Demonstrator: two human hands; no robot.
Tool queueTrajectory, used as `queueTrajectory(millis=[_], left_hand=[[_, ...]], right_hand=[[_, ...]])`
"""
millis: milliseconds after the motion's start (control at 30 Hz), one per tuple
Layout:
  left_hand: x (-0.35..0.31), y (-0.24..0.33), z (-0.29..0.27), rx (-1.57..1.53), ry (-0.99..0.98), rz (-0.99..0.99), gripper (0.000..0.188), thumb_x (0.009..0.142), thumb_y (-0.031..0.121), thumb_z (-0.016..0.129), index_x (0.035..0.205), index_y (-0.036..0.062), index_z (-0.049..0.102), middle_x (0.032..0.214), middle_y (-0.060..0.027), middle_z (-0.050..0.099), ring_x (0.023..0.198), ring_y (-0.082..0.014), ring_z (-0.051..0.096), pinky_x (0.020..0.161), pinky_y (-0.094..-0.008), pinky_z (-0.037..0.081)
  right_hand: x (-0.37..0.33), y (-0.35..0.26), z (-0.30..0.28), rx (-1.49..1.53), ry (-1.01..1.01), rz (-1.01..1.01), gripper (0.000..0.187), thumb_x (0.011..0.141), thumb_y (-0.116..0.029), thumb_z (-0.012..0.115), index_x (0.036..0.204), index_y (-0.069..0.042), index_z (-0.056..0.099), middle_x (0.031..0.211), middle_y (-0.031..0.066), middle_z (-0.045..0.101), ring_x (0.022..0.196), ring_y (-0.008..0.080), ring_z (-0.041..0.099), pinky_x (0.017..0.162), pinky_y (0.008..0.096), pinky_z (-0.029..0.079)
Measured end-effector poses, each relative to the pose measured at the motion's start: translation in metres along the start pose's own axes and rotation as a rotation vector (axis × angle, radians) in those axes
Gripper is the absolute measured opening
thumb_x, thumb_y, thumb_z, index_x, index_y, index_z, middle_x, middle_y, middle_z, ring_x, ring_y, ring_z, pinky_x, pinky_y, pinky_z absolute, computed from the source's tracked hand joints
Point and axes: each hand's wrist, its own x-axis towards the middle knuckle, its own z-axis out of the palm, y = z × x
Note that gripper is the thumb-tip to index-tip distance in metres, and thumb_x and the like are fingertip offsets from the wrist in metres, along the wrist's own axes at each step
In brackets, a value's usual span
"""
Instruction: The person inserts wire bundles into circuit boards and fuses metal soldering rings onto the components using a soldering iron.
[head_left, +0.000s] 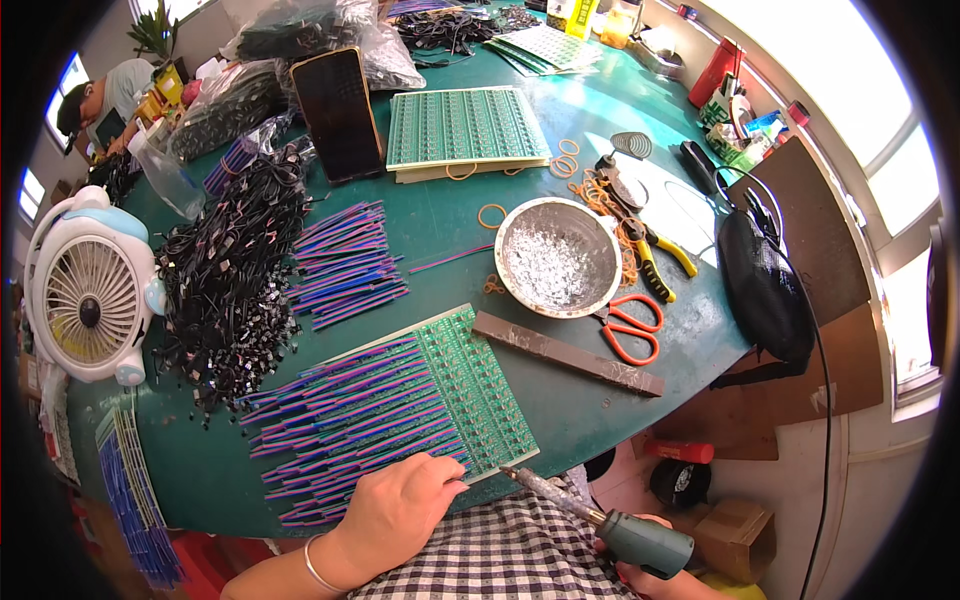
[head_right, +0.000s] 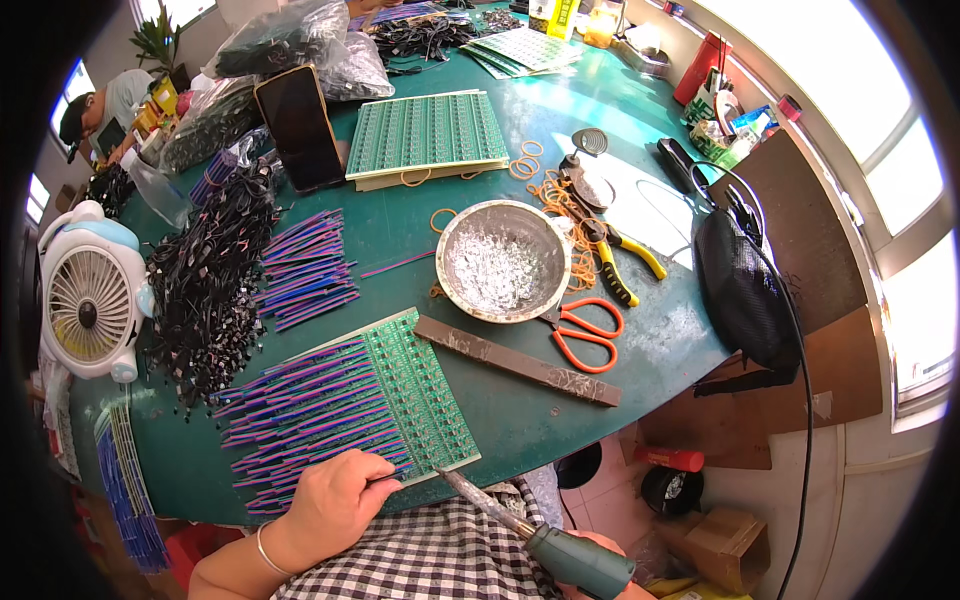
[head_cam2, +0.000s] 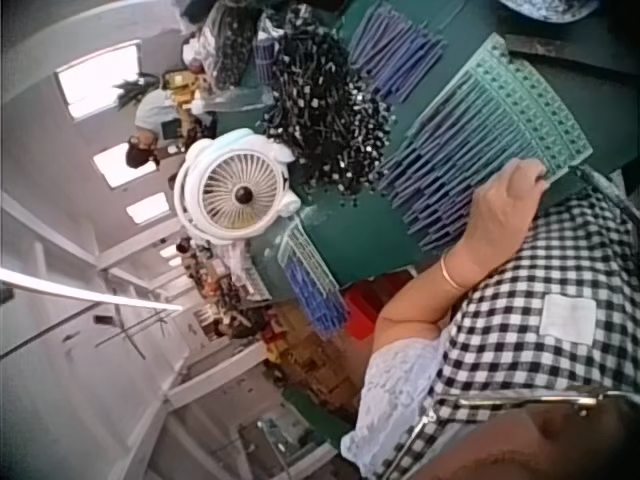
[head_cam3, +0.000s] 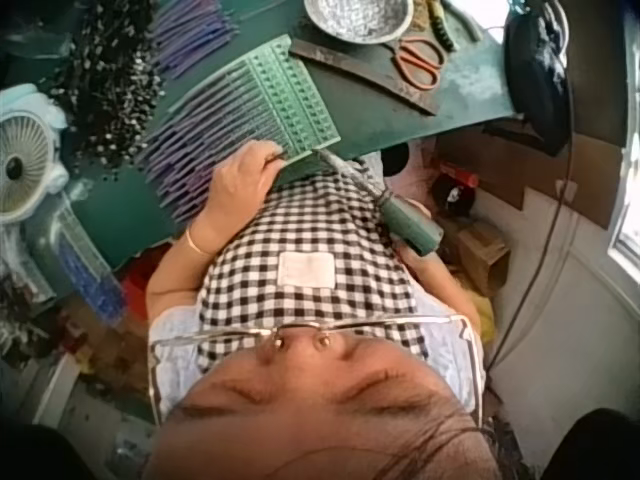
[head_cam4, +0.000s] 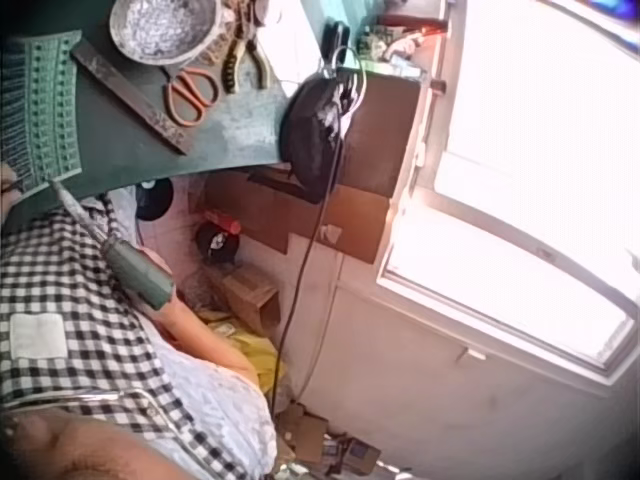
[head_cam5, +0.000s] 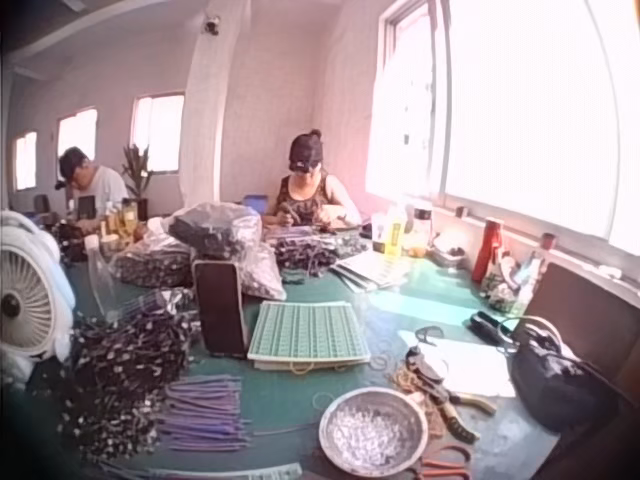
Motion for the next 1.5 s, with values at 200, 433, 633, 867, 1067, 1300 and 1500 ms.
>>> queueTrajectory(millis=[200, 433, 633, 867, 1067, 1300, 1500], left_hand=[[-0.005, -0.003, 0.006, 0.173, 0.042, 0.159, 0.024, 0.074, 0.002, 0.071, 0.096, 0.0047, 0.064, 0.081, -0.0060, 0.060, 0.067, -0.0243, 0.061, 0.055, -0.0331, 0.051], [-0.005, -0.001, 0.010, 0.422, -0.010, 0.230, 0.018, 0.073, 0.010, 0.069, 0.091, 0.0089, 0.069, 0.080, -0.0025, 0.058, 0.066, -0.0193, 0.059, 0.052, -0.0330, 0.047], [-0.008, -0.004, 0.010, 0.397, 0.002, 0.208, 0.018, 0.073, 0.008, 0.069, 0.091, 0.0088, 0.069, 0.079, -0.0020, 0.057, 0.065, -0.0191, 0.059, 0.052, -0.0326, 0.047], [-0.009, -0.005, 0.011, 0.386, 0.007, 0.216, 0.019, 0.072, 0.007, 0.069, 0.091, 0.0091, 0.069, 0.080, -0.0025, 0.056, 0.064, -0.0193, 0.059, 0.052, -0.0327, 0.047], [-0.008, -0.006, 0.012, 0.377, 0.010, 0.212, 0.021, 0.071, 0.005, 0.068, 0.092, 0.0082, 0.068, 0.080, -0.0033, 0.056, 0.065, -0.0200, 0.059, 0.052, -0.0330, 0.048], [-0.008, -0.005, 0.013, 0.379, 0.013, 0.212, 0.022, 0.071, 0.005, 0.068, 0.093, 0.0076, 0.067, 0.079, -0.0034, 0.054, 0.064, -0.0202, 0.058, 0.052, -0.0334, 0.047], [-0.008, -0.004, 0.013, 0.407, 0.012, 0.220, 0.019, 0.072, 0.007, 0.069, 0.091, 0.0084, 0.069, 0.078, -0.0021, 0.054, 0.063, -0.0192, 0.057, 0.051, -0.0323, 0.046]], right_hand=[[-0.001, 0.004, -0.004, -0.066, -0.043, -0.079, 0.047, 0.087, -0.030, 0.065, 0.117, 0.005, 0.057, 0.107, 0.0145, 0.064, 0.094, 0.0230, 0.063, 0.082, 0.0367, 0.050], [0.008, 0.002, -0.003, -0.788, 0.003, -0.321, 0.027, 0.074, -0.006, 0.065, 0.100, 0.002, 0.062, 0.081, 0.0092, 0.069, 0.076, 0.0193, 0.068, 0.079, 0.0330, 0.053], [0.005, 0.018, 0.003, -0.230, -0.005, -0.261, 0.056, 0.086, -0.033, 0.066, 0.125, 0.006, 0.053, 0.113, 0.0176, 0.063, 0.098, 0.0260, 0.063, 0.086, 0.0383, 0.050], [0.000, 0.019, 0.004, -0.197, 0.031, -0.179, 0.056, 0.085, -0.031, 0.067, 0.125, 0.006, 0.053, 0.118, 0.0193, 0.061, 0.102, 0.0285, 0.062, 0.090, 0.0388, 0.048], [0.008, 0.004, 0.008, -0.275, 0.014, -0.118, 0.049, 0.084, -0.022, 0.069, 0.122, 0.006, 0.056, 0.116, 0.0191, 0.062, 0.101, 0.0285, 0.062, 0.089, 0.0380, 0.049], [0.003, 0.007, 0.005, -0.371, -0.019, -0.067, 0.041, 0.081, -0.014, 0.069, 0.116, 0.005, 0.060, 0.113, 0.0189, 0.063, 0.098, 0.0290, 0.063, 0.087, 0.0373, 0.049], [0.002, 0.005, 0.007, -0.309, 0.018, -0.046, 0.037, 0.082, -0.014, 0.067, 0.114, 0.005, 0.062, 0.110, 0.0189, 0.064, 0.097, 0.0294, 0.064, 0.086, 0.0372, 0.050]])
